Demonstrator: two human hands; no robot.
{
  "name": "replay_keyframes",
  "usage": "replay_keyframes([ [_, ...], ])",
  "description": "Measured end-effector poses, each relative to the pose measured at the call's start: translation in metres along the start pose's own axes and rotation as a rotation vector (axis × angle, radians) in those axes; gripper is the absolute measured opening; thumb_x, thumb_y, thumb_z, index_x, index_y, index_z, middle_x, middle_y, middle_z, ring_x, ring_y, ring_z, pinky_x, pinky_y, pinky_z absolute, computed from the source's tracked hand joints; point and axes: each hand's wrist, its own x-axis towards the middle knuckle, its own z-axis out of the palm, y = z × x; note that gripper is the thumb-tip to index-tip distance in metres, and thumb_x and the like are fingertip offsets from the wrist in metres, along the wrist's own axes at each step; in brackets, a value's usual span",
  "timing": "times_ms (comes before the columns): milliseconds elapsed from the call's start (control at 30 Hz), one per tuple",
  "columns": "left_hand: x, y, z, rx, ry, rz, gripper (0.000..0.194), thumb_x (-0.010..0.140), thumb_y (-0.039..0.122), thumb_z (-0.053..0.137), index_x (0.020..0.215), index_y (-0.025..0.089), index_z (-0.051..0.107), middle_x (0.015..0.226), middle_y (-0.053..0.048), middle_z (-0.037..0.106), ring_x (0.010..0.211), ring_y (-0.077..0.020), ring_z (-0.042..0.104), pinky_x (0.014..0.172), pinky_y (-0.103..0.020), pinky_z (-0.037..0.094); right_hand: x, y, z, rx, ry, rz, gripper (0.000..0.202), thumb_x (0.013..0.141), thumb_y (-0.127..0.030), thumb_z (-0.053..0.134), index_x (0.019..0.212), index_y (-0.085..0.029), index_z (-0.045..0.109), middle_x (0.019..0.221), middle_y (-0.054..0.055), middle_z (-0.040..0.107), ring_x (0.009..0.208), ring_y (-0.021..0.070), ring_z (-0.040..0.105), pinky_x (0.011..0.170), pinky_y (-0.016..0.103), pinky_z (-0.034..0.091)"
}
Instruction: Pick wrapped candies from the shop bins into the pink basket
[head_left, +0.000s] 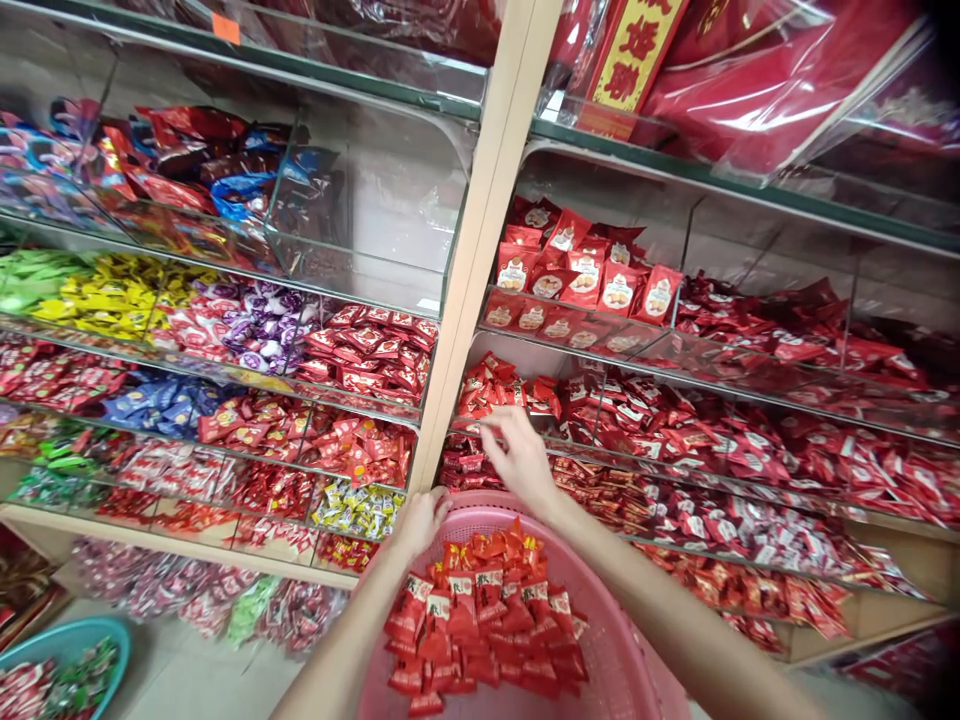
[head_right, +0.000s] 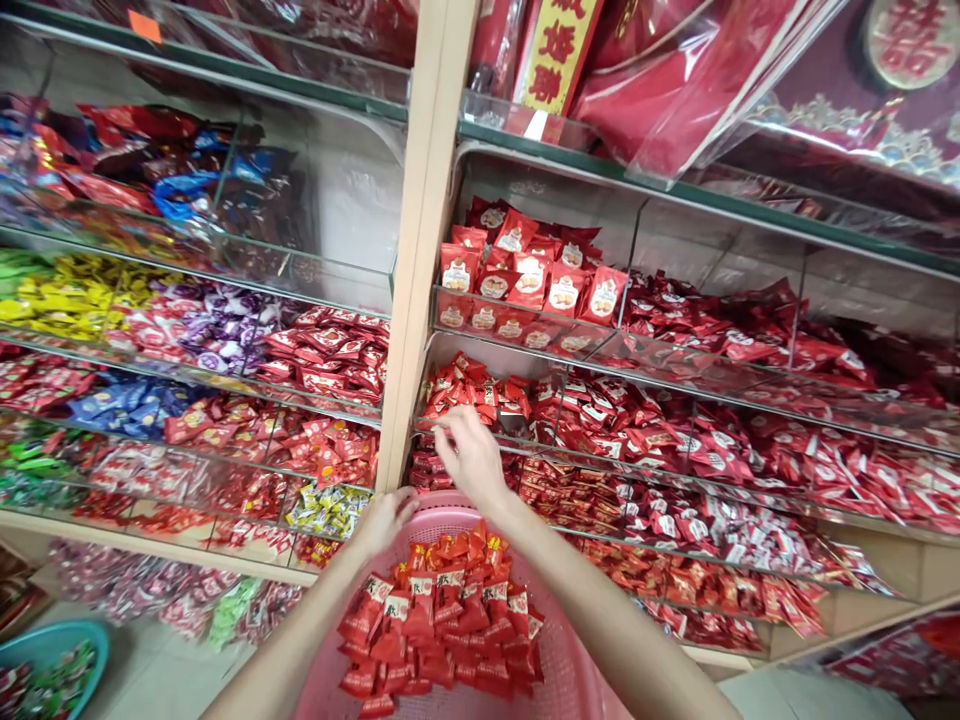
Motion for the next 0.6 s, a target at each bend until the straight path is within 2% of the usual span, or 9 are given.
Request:
replay_keyframes([
  [33,0.000,0.000,0.000,0.000,0.000,0.001,0.033,0.088,0.040,0.037,0.107,0.024,0.059,0.094,-0.008,0.068,0.089,-0.0204,0.062,0.072,-0.025,0.040,0.016,0.007,-0.002,-0.014,-0.021,0.089,0.017,0.086,-0.024,0.045,0.092,-0.019,0.060,0.095,0.006,0.058,0.087,0.0152,0.055,0.077,0.026,0.042],
  [100,0.000,0.000,0.000,0.004,-0.006,-0.005,0.034,0.088,0.040,0.037,0.108,0.024,0.059,0.095,-0.008,0.068,0.091,-0.0204,0.062,0.073,-0.025,0.040,0.042,0.019,-0.003,-0.032,-0.169,0.315,0.012,0.080,-0.024,0.051,0.077,-0.019,0.061,0.083,0.003,0.059,0.081,0.0146,0.054,0.073,0.025,0.041],
  [200,0.000,0.002,-0.001,0.013,-0.012,-0.017,0.034,0.088,0.041,0.037,0.109,0.023,0.059,0.097,-0.008,0.068,0.091,-0.0202,0.062,0.072,-0.025,0.040,0.067,0.033,0.006,0.009,-0.413,0.573,0.020,0.070,-0.028,0.062,0.054,-0.017,0.054,0.053,-0.004,0.050,0.056,0.0109,0.048,0.054,0.022,0.036],
  [267,-0.001,0.003,-0.001,0.015,-0.013,-0.023,0.035,0.088,0.041,0.037,0.109,0.023,0.059,0.098,-0.009,0.067,0.091,-0.0198,0.062,0.072,-0.024,0.040,0.075,0.038,0.014,0.035,-0.478,0.633,0.029,0.063,-0.031,0.067,0.046,-0.018,0.047,0.042,-0.007,0.037,0.045,0.0081,0.038,0.045,0.022,0.029],
  [333,-0.001,0.003,-0.002,0.015,-0.015,-0.034,0.036,0.088,0.042,0.038,0.111,0.023,0.058,0.099,-0.009,0.067,0.091,-0.0196,0.062,0.071,-0.023,0.040,0.078,0.040,0.021,0.050,-0.510,0.680,0.034,0.057,-0.031,0.071,0.043,-0.019,0.042,0.039,-0.009,0.031,0.041,0.0066,0.032,0.042,0.022,0.024],
  [433,-0.001,0.003,-0.002,0.023,-0.027,-0.047,0.037,0.088,0.043,0.038,0.113,0.024,0.057,0.100,-0.009,0.067,0.092,-0.0205,0.062,0.072,-0.024,0.040,0.080,0.040,0.026,0.072,-0.542,0.734,0.038,0.053,-0.030,0.073,0.042,-0.020,0.039,0.038,-0.009,0.031,0.040,0.0062,0.030,0.040,0.022,0.022],
  [600,-0.001,0.001,0.000,0.012,-0.021,-0.038,0.036,0.088,0.044,0.037,0.111,0.025,0.057,0.098,-0.008,0.068,0.092,-0.0195,0.062,0.072,-0.024,0.040,0.080,0.035,0.025,0.151,-0.588,0.777,0.035,0.055,-0.022,0.071,0.041,-0.019,0.040,0.036,-0.009,0.032,0.040,0.0049,0.029,0.039,0.020,0.023],
])
